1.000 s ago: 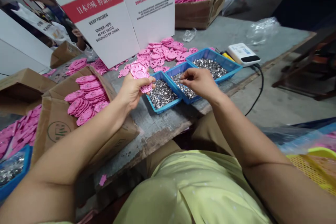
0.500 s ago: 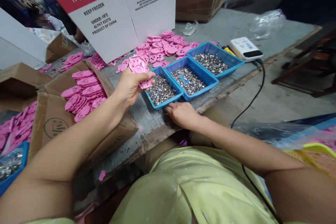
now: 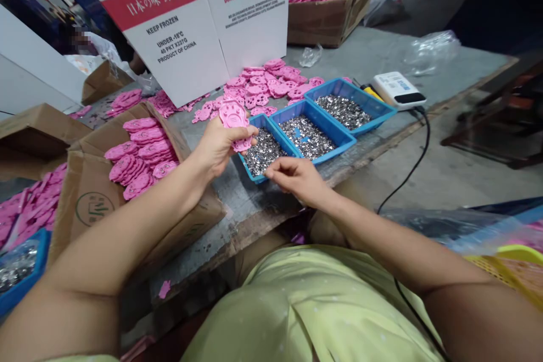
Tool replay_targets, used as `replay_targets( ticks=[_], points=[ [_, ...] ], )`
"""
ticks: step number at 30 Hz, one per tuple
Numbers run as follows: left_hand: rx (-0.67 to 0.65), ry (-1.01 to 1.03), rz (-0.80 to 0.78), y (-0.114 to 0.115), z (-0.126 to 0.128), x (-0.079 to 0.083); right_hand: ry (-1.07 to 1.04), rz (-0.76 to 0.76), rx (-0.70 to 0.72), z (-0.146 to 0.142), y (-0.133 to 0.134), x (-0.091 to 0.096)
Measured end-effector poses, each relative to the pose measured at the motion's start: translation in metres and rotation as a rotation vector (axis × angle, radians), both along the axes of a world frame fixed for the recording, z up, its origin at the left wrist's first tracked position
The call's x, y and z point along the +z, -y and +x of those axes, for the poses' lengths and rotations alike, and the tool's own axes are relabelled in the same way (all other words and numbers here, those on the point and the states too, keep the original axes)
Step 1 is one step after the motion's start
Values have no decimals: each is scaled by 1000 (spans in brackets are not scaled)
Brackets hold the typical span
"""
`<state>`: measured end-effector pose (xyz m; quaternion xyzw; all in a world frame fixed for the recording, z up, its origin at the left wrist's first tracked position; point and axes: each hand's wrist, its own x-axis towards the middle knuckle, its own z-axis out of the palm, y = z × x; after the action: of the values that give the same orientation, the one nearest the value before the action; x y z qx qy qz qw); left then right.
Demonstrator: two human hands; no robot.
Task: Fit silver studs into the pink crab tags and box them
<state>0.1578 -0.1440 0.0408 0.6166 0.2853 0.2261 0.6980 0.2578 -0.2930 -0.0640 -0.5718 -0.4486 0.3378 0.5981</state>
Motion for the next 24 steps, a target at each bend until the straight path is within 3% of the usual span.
replay_targets(
  ticks=[4, 8, 14, 24],
  points=[
    [-87, -49, 45, 3, -1, 0, -542, 113, 22, 11, -16, 31],
    [-123, -44, 54, 4, -3, -1, -720, 139, 53, 16, -28, 42],
    [-167, -39, -11, 4, -5, 0, -734, 175, -7, 10, -37, 40],
    [-69, 9, -8, 3, -3, 2, -546, 278, -138, -5, -54, 38]
  ],
)
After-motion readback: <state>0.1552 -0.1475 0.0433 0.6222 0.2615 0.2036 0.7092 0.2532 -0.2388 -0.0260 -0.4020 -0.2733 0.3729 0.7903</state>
